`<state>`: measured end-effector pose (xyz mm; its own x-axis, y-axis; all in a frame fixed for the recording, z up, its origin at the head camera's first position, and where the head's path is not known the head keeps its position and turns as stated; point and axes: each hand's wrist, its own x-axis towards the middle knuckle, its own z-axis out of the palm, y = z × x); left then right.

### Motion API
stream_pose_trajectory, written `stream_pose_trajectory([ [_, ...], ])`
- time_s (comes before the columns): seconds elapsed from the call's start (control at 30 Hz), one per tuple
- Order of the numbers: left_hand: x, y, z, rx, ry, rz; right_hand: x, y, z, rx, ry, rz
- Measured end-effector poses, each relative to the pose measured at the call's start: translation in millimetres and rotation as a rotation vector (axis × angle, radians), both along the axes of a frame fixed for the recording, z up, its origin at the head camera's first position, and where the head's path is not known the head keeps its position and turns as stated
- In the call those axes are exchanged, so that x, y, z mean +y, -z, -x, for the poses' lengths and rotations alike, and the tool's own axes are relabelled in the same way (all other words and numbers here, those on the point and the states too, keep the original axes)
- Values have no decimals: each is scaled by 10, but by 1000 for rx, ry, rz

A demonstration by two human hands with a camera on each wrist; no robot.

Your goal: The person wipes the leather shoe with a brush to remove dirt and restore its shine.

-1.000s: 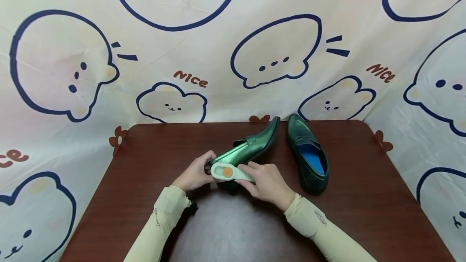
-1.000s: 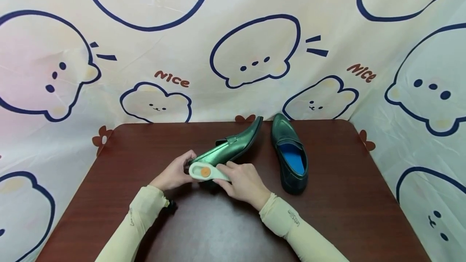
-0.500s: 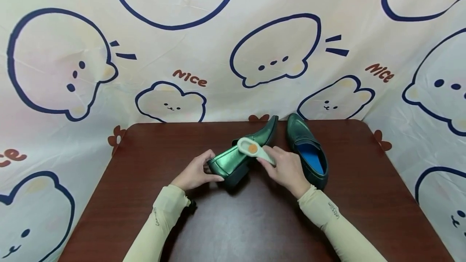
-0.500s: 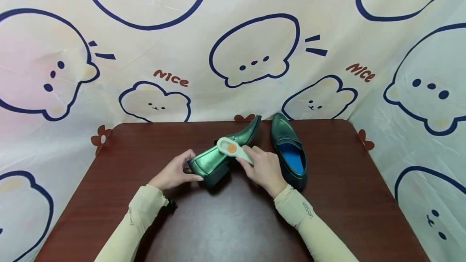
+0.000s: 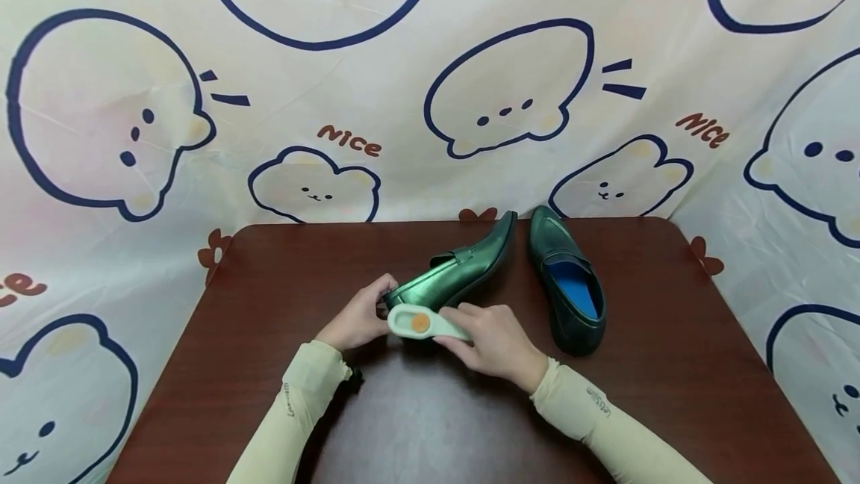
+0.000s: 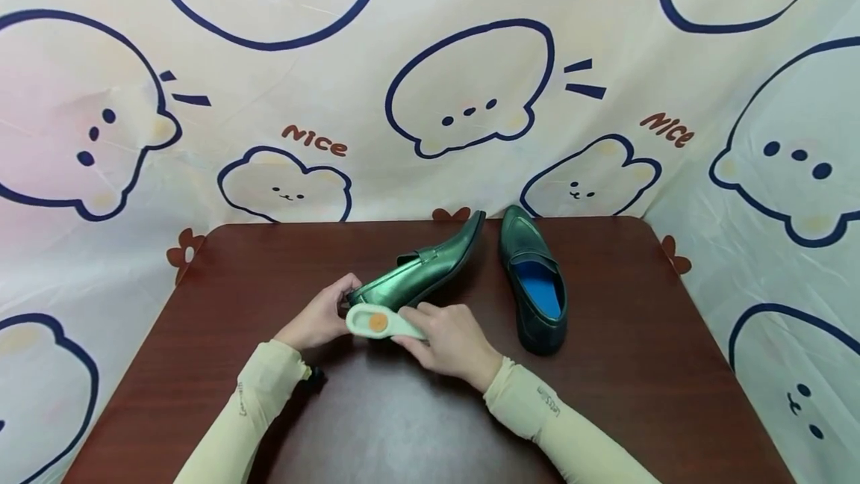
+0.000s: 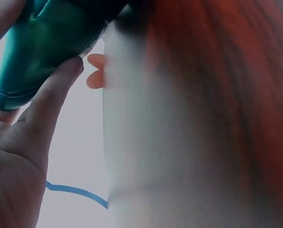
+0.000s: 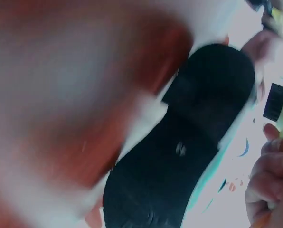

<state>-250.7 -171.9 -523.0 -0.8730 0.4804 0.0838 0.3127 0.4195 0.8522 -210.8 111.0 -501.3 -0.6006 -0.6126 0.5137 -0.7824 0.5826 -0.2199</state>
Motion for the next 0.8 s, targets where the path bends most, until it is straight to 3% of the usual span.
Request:
stream_pose_trajectory([
  [0.13, -12, 9, 18, 24, 25, 6, -61, 43, -17, 19, 8, -44],
  [0.47, -43, -40, 23, 10, 31, 15, 40, 112, 61, 18, 43, 19],
  [0.63, -48, -4, 22, -15, 12, 41, 205, 156, 135, -28, 130, 95],
  [0.8, -64, 19, 39, -58, 6, 44, 420, 133, 219, -38, 255, 107],
])
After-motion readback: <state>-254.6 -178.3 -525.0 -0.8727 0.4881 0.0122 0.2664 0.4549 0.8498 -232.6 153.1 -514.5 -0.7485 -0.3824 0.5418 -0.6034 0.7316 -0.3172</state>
